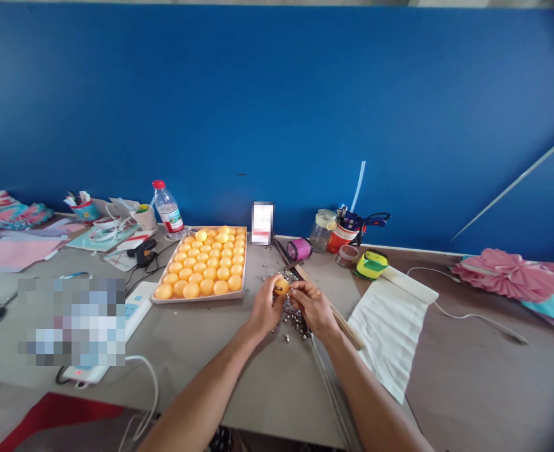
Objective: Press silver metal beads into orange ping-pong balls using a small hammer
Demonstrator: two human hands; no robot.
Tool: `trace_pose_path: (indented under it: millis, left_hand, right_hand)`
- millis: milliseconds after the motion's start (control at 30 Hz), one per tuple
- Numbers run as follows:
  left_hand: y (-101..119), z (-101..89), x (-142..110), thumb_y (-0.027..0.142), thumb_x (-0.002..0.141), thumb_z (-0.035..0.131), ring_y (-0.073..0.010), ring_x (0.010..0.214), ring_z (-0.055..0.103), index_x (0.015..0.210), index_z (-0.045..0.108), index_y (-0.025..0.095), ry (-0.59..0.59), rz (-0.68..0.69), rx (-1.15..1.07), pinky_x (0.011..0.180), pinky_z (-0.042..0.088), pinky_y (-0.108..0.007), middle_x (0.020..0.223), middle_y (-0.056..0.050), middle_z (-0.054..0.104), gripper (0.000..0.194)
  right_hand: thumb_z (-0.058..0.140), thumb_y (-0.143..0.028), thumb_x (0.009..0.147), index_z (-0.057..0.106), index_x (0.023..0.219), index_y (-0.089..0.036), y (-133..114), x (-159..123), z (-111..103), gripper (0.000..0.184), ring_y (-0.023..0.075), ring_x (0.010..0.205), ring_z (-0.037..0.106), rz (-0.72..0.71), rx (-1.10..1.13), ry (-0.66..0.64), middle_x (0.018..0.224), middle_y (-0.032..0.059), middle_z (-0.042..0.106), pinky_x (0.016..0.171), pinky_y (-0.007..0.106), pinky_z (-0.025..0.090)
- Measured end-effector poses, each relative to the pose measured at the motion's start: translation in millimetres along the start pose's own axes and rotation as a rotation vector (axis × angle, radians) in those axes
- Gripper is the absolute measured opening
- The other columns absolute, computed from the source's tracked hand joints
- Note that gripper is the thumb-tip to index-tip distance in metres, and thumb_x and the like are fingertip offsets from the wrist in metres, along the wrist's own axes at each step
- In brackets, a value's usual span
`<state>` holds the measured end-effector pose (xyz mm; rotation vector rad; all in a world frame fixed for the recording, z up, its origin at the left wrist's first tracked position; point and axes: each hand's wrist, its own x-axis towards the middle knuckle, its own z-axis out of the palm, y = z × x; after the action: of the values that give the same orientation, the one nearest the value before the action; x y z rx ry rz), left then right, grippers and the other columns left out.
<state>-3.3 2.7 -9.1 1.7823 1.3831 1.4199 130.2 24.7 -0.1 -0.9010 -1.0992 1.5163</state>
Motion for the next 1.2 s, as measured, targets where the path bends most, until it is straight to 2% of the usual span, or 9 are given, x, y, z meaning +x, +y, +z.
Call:
trace_pose_path:
  millis: [100, 267, 667, 900, 1033, 1200]
  left_hand:
    - [-2.9, 1.0, -0.8, 0.025, 0.084, 0.052, -0.0206, 0.103, 0.055, 0.116, 0.048, 0.017, -0.018, -0.004, 0.025, 0.091, 0.044, -0.038, 0.112, -0.01, 0.058, 0.033]
    - [-6.4, 3.2, -1.5, 0.027, 0.086, 0.049, -0.0208, 0.104, 0.055, 0.115, 0.049, 0.017, -0.029, 0.092, 0.057, 0.091, 0.044, -0.039, 0.111, -0.011, 0.059, 0.031]
    - [-12.9, 2.6, -2.6, 0.023, 0.087, 0.046, -0.0217, 0.107, 0.054, 0.119, 0.048, 0.015, -0.058, 0.165, 0.111, 0.092, 0.045, -0.042, 0.114, -0.013, 0.059, 0.032]
    - [-16.9, 5.6, -5.1, 0.014, 0.087, 0.04, -0.0214, 0.113, 0.052, 0.121, 0.046, 0.016, -0.065, 0.199, 0.15, 0.095, 0.045, -0.043, 0.119, -0.014, 0.056, 0.034]
    - [-15.8, 7.0, -7.0, 0.013, 0.087, 0.039, -0.0211, 0.113, 0.052, 0.121, 0.047, 0.017, -0.081, 0.214, 0.166, 0.096, 0.045, -0.043, 0.118, -0.013, 0.056, 0.034]
    - [-12.1, 8.0, -6.7, 0.01, 0.085, 0.041, -0.0207, 0.11, 0.053, 0.118, 0.049, 0.018, -0.097, 0.202, 0.149, 0.096, 0.045, -0.042, 0.117, -0.011, 0.057, 0.034]
  right_hand:
    - [0.068, -0.03, 0.065, 0.063, 0.074, -0.017, -0.2, -0.2, 0.3, 0.017, 0.0074, 0.05, 0.04, -0.042, -0.09, 0.03, 0.054, -0.0059, 0.05, 0.051, 0.022, 0.032]
    - [0.065, -0.028, 0.065, 0.063, 0.068, -0.018, -1.6, -0.3, 0.2, 0.011, 0.0092, 0.058, 0.044, -0.123, -0.205, 0.021, 0.066, -0.0026, 0.054, 0.057, 0.023, 0.036]
    - [0.058, -0.028, 0.068, 0.06, 0.071, -0.017, 3.8, 1.0, -0.5, 0.011, 0.0116, 0.061, 0.053, -0.073, -0.297, 0.015, 0.065, -0.0022, 0.058, 0.063, 0.025, 0.044]
    - [0.06, -0.031, 0.067, 0.059, 0.071, -0.018, 2.0, -0.4, 2.8, 0.014, 0.0128, 0.059, 0.052, -0.056, -0.325, 0.052, 0.062, -0.0025, 0.057, 0.061, 0.027, 0.044]
    - [0.06, -0.03, 0.068, 0.056, 0.07, -0.018, 9.3, 1.2, 1.5, 0.013, 0.0132, 0.059, 0.051, -0.07, -0.353, 0.078, 0.061, -0.0024, 0.055, 0.06, 0.027, 0.043]
    - [0.066, -0.032, 0.063, 0.05, 0.073, -0.02, 16.3, 3.4, 1.3, 0.022, 0.0128, 0.055, 0.05, -0.056, -0.313, 0.141, 0.061, -0.004, 0.053, 0.054, 0.026, 0.041]
